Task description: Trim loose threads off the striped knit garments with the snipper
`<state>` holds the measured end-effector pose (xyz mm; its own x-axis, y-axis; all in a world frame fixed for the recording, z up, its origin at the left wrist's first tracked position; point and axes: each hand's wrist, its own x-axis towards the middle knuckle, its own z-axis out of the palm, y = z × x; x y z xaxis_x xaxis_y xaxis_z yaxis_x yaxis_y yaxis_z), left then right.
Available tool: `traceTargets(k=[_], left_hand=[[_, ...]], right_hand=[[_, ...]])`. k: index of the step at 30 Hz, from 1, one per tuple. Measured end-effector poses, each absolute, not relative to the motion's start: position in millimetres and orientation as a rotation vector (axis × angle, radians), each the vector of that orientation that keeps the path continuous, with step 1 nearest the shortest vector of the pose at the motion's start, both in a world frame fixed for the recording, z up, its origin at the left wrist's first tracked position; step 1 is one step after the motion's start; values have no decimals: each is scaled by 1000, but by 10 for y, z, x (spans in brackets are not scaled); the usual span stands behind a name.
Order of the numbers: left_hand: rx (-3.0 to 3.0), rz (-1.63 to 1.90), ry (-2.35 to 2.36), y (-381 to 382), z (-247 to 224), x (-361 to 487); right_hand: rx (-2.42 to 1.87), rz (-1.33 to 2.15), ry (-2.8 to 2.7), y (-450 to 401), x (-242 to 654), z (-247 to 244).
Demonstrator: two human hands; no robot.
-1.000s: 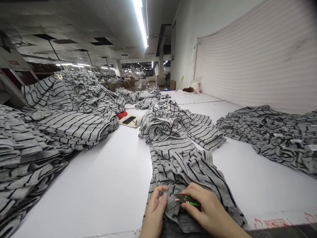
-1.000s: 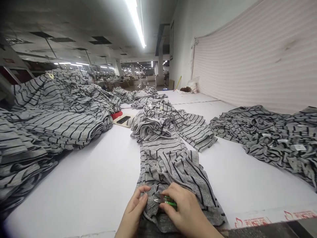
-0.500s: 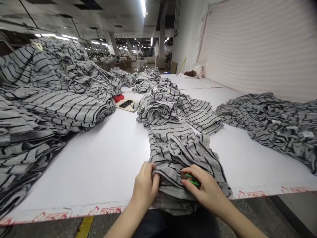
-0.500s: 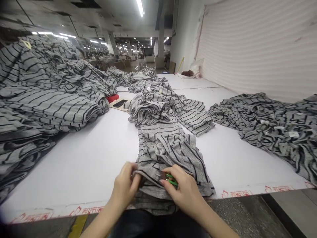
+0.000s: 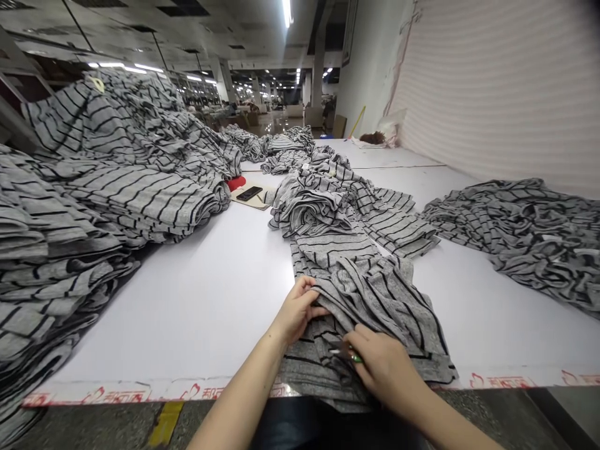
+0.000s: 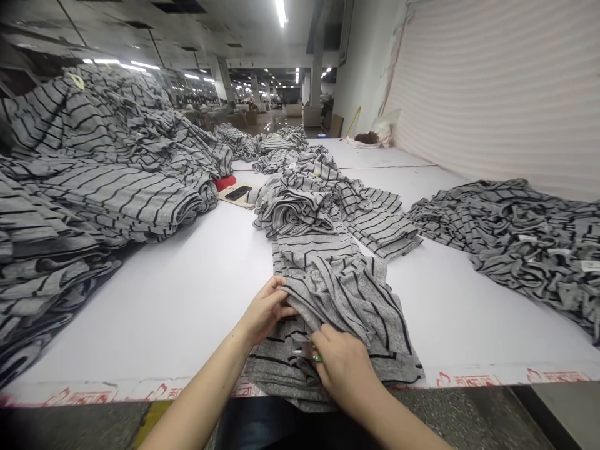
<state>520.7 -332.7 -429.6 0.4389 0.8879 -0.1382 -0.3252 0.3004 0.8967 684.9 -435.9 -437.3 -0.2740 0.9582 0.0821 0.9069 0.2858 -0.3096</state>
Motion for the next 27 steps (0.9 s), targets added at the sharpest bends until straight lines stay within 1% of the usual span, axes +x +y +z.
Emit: traceTargets(k=[4,7,12,15,17,21,23,27], left_hand=[[971,898,663,-3248,-4303,5296],[1086,920,681,-3346,-4302,5262],[1638,1160,1103,-3871,-4415,5289],[1751,1081,1134,-4091,-4496,5465],[1792,1085,1140,-4106,-4521,5580],[1878,1188,1086,-4000,-4528,5683],[1921,1250,1060,-3967,-4532,5695],[2018,1365,1012,-3952,-4546,5710]], right_hand=[[-1615,582,-2018,-4125,7155,-4199],[-1534,732,-1859,-4006,7287,-4132],[-1472,817,-1778,-3992,7289,-4107],[-1466,864,-1745,-4060,7236,-4051],[-1460,853,-1730,-4140,7222,-4011],[-1513,706,-1665,-4346,7235,-4013],[-1532,711,-1655,-4423,7237,-4049],[-1459,660,-1607,-4463,7277,-4079]])
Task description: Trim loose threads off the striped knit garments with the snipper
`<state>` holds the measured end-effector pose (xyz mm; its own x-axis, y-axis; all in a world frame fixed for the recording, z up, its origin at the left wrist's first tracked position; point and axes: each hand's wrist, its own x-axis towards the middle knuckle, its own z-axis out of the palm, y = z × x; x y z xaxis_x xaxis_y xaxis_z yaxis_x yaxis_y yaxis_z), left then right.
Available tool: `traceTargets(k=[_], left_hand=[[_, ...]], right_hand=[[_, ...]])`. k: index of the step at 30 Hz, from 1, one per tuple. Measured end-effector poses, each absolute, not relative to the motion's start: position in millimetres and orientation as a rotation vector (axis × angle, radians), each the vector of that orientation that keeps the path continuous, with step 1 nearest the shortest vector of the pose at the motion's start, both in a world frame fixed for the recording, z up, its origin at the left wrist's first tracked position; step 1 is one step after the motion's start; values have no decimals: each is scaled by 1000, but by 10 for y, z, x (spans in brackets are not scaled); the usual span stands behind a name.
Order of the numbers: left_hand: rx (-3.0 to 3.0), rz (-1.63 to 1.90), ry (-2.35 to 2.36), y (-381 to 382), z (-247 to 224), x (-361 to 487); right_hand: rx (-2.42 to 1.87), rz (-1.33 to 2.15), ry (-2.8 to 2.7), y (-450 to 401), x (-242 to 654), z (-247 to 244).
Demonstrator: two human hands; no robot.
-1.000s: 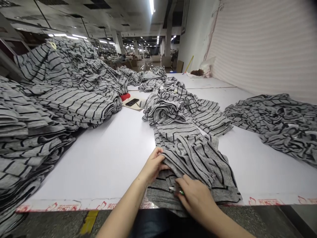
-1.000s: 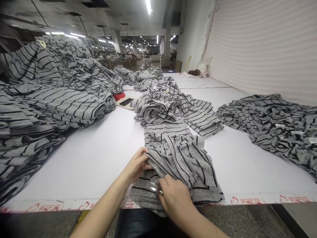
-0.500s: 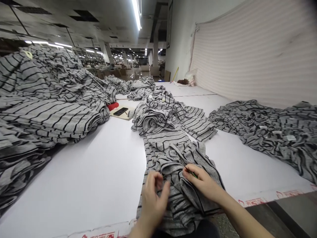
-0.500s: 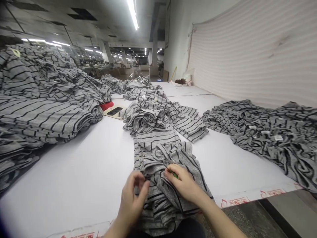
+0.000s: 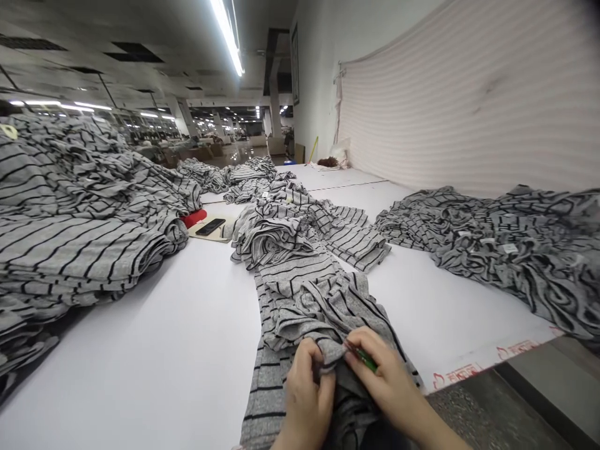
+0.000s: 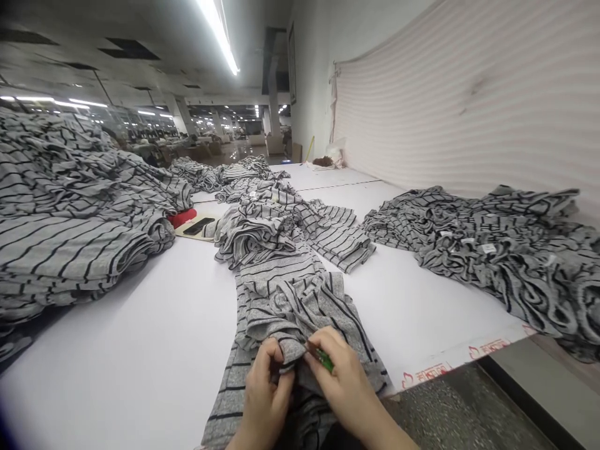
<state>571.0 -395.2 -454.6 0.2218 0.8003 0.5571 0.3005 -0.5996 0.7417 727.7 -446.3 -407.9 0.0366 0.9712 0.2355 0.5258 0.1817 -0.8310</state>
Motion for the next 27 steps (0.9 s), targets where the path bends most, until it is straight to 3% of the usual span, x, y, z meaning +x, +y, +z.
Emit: traceTargets(k=[10,17,27], left_hand=[[2309,1568,714,-4015,-4544,5614],[2385,1539,716,-4006,-4490,5608],[2423,1542,735,-4004,-4549,5602]], right_hand=[[-1491,121,-1809,-4444,7467,-4170],[-1571,599,-1805,-4605,7444,-3914],[-1569,598,-1805,-4630,7387,-3915]])
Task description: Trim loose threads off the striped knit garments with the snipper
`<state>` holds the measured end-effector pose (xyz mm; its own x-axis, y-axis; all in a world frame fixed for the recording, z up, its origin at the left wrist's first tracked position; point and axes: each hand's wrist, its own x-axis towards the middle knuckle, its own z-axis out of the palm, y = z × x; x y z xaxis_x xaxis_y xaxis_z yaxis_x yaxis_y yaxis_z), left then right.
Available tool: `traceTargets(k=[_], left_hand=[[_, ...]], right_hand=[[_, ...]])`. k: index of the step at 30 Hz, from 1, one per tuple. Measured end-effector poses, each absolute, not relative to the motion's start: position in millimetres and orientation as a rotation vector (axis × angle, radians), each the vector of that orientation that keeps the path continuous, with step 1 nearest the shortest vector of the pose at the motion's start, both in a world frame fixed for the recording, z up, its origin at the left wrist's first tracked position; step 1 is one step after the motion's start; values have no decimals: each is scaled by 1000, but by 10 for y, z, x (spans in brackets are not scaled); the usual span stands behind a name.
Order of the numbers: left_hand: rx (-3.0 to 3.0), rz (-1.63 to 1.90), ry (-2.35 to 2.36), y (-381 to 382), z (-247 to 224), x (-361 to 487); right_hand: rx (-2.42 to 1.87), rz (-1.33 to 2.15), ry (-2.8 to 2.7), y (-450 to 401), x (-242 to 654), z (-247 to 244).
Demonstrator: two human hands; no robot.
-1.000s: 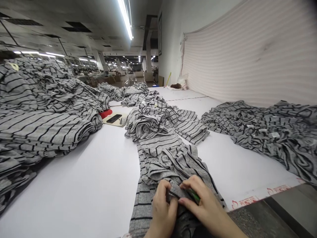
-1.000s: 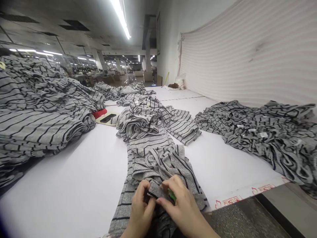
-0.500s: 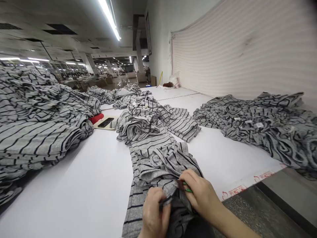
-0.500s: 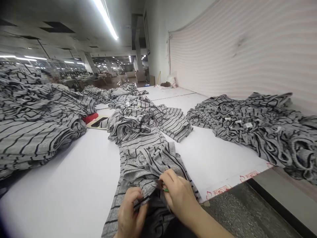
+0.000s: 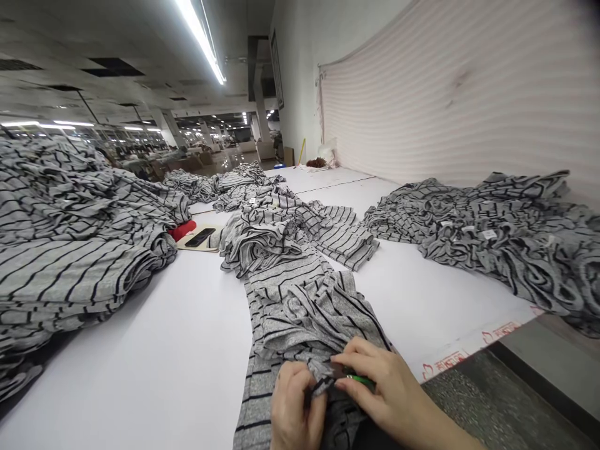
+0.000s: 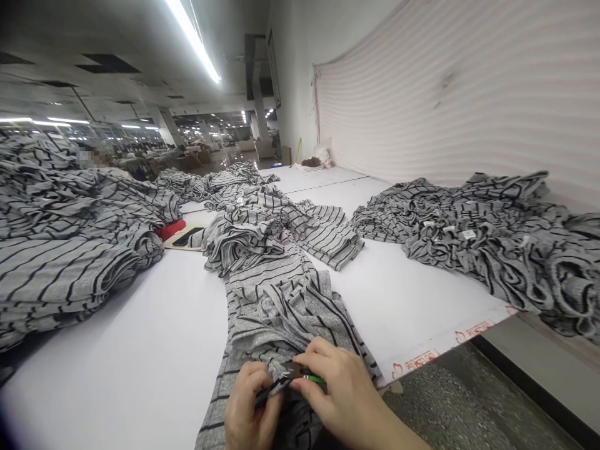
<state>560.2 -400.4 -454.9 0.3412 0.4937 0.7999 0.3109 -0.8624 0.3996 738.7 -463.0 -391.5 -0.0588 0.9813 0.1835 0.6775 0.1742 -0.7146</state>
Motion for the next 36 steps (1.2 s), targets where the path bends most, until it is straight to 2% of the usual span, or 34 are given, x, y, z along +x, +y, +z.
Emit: traceTargets(k=[9,13,15,18,21,28,36], left_hand=[[2291,1588,791,-4033,-4532,5634],[1695,1272,962,-4116,-4490,5711],[1340,1079,990,-4139,-4453,5734],[1125,1003,963,-4128,-4390,5736],[1082,996,960,-4100,-4334,5724],[1109,877,965,-4076,-4249,5693],[1175,810,934,-4011,-4283,5688]], right_hand=[[-1695,435,-1815,-4597,7321,-4056],[-1698,315,-1762,-4446,7375,-4097],[-1681,343,-1729,-4400,7420,-4082],[-1644,463,-1746,-4436,7460,-4027],[-1611,514,-1830,-4543,7466,-3961],[-1576,262,-2093,-4568,7459,-3877],[-1587,310,-2150,-4522,7455,-3827]])
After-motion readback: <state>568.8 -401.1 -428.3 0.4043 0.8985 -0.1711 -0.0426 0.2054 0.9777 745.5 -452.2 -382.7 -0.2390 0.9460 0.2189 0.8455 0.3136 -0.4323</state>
